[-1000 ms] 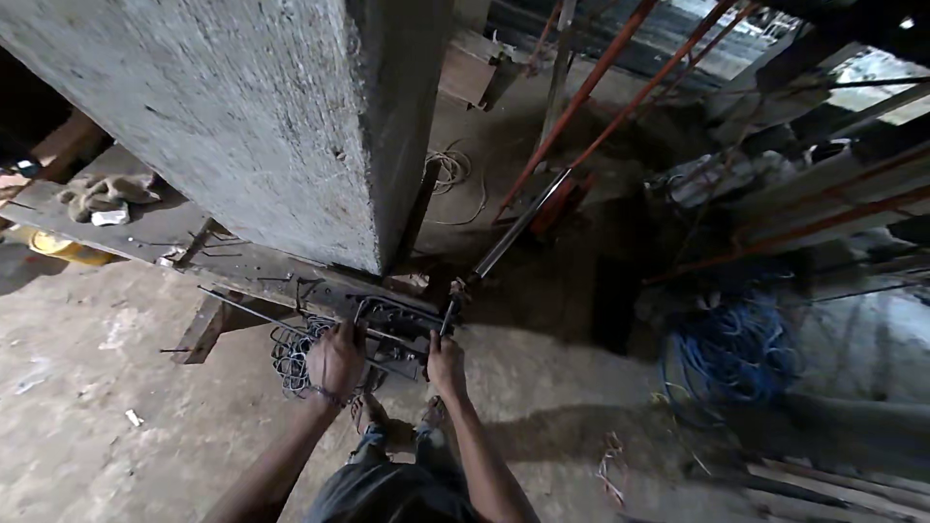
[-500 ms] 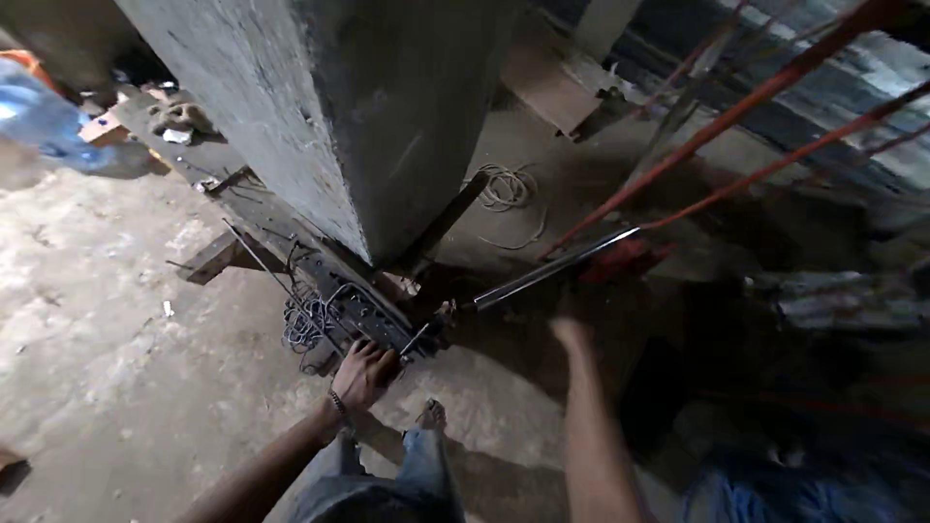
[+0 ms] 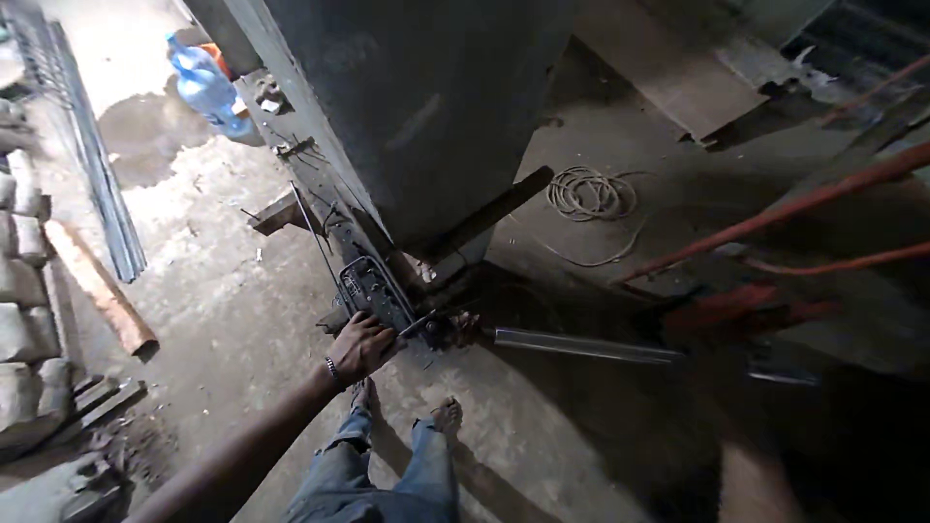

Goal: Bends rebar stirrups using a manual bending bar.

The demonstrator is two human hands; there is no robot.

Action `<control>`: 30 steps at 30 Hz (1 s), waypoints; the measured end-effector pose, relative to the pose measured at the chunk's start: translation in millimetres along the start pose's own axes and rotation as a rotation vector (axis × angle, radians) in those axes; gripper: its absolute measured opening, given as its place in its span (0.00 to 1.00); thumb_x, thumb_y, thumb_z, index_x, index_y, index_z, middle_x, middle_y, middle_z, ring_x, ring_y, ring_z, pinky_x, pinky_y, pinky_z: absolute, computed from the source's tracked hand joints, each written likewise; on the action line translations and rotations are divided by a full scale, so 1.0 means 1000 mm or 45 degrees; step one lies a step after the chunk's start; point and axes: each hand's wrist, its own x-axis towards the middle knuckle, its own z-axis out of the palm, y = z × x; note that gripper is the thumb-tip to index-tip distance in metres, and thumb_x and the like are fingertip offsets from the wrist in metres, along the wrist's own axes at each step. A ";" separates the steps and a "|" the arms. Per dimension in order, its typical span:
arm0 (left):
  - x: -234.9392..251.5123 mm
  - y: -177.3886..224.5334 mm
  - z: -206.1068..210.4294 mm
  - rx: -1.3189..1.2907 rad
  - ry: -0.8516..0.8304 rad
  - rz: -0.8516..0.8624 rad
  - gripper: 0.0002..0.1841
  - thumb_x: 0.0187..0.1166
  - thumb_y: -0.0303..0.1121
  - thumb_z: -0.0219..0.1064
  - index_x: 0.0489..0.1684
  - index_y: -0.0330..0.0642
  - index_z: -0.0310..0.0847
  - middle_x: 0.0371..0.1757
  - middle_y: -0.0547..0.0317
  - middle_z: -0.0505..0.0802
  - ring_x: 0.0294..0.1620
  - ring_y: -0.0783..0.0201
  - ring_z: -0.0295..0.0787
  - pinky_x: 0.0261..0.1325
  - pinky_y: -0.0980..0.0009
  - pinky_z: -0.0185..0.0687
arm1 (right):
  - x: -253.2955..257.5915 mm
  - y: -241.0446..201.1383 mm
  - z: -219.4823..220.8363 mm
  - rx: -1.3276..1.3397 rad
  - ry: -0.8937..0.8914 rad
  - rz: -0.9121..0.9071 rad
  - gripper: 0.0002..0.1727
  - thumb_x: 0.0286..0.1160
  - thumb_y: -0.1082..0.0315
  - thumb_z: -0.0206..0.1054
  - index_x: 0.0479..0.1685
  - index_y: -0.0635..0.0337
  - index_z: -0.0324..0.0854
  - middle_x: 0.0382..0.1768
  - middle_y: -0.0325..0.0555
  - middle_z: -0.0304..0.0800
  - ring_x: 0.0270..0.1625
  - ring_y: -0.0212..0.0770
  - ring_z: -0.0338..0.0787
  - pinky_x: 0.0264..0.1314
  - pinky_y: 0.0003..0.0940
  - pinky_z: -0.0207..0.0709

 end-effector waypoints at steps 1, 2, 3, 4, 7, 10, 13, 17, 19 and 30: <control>0.001 0.001 0.000 0.005 0.011 -0.003 0.24 0.89 0.48 0.54 0.25 0.44 0.84 0.24 0.56 0.90 0.36 0.55 0.91 0.60 0.55 0.82 | -0.009 0.014 0.001 -0.018 0.030 0.043 0.28 0.80 0.65 0.68 0.80 0.60 0.75 0.79 0.70 0.75 0.83 0.72 0.71 0.84 0.72 0.62; 0.000 0.001 0.002 0.010 0.023 -0.003 0.24 0.89 0.48 0.55 0.23 0.44 0.83 0.22 0.57 0.89 0.34 0.55 0.91 0.59 0.56 0.82 | -0.014 0.025 0.001 -0.031 0.063 0.083 0.27 0.79 0.65 0.69 0.78 0.58 0.77 0.78 0.70 0.76 0.82 0.73 0.72 0.82 0.74 0.63; 0.000 0.000 0.003 0.014 0.041 0.003 0.23 0.88 0.48 0.56 0.22 0.44 0.82 0.21 0.57 0.89 0.33 0.56 0.90 0.58 0.56 0.82 | -0.015 0.031 -0.001 -0.020 0.085 0.111 0.26 0.78 0.66 0.69 0.76 0.58 0.79 0.77 0.70 0.77 0.82 0.73 0.72 0.82 0.75 0.62; 0.000 -0.001 0.004 0.019 0.054 0.012 0.23 0.88 0.47 0.57 0.22 0.44 0.82 0.21 0.57 0.89 0.32 0.56 0.90 0.57 0.56 0.82 | -0.014 0.033 -0.003 -0.017 0.084 0.119 0.25 0.79 0.67 0.69 0.76 0.59 0.80 0.76 0.71 0.77 0.82 0.74 0.72 0.82 0.75 0.61; -0.001 -0.004 0.004 0.024 0.033 0.035 0.22 0.87 0.46 0.57 0.24 0.44 0.84 0.24 0.56 0.91 0.35 0.55 0.92 0.59 0.57 0.83 | 0.006 0.012 -0.020 -0.053 -0.026 0.044 0.22 0.82 0.65 0.68 0.73 0.62 0.81 0.74 0.71 0.79 0.79 0.74 0.76 0.79 0.75 0.65; -0.004 -0.010 0.006 0.037 0.032 0.077 0.21 0.87 0.46 0.57 0.24 0.43 0.83 0.22 0.56 0.89 0.32 0.55 0.90 0.57 0.57 0.82 | 0.031 -0.009 -0.024 -0.095 -0.049 -0.063 0.23 0.75 0.65 0.76 0.67 0.66 0.83 0.67 0.74 0.83 0.74 0.76 0.79 0.77 0.76 0.66; -0.002 -0.010 0.005 0.053 0.020 0.084 0.22 0.88 0.47 0.56 0.24 0.44 0.83 0.22 0.56 0.89 0.32 0.56 0.90 0.57 0.58 0.83 | 0.019 -0.001 -0.011 -0.082 -0.064 -0.078 0.21 0.77 0.69 0.72 0.67 0.66 0.83 0.69 0.73 0.82 0.77 0.75 0.77 0.80 0.74 0.65; 0.003 -0.007 0.005 0.078 0.010 0.054 0.23 0.88 0.46 0.55 0.24 0.43 0.83 0.23 0.55 0.90 0.34 0.55 0.92 0.56 0.57 0.83 | -0.014 0.012 0.002 0.077 0.052 0.027 0.24 0.78 0.70 0.71 0.74 0.63 0.80 0.76 0.73 0.76 0.80 0.75 0.75 0.80 0.73 0.66; 0.002 -0.006 0.005 0.089 -0.017 0.052 0.23 0.89 0.46 0.54 0.25 0.42 0.84 0.24 0.54 0.91 0.36 0.54 0.93 0.57 0.57 0.84 | -0.023 0.023 0.005 0.089 0.082 0.050 0.23 0.77 0.68 0.71 0.72 0.62 0.81 0.76 0.72 0.77 0.81 0.75 0.73 0.81 0.74 0.63; 0.001 -0.013 0.001 0.028 -0.128 0.088 0.20 0.88 0.44 0.56 0.34 0.40 0.87 0.35 0.51 0.95 0.45 0.51 0.94 0.62 0.52 0.82 | -0.168 -0.005 0.028 -0.003 0.214 0.278 0.15 0.62 0.79 0.77 0.50 0.71 0.87 0.53 0.75 0.89 0.65 0.78 0.84 0.73 0.76 0.67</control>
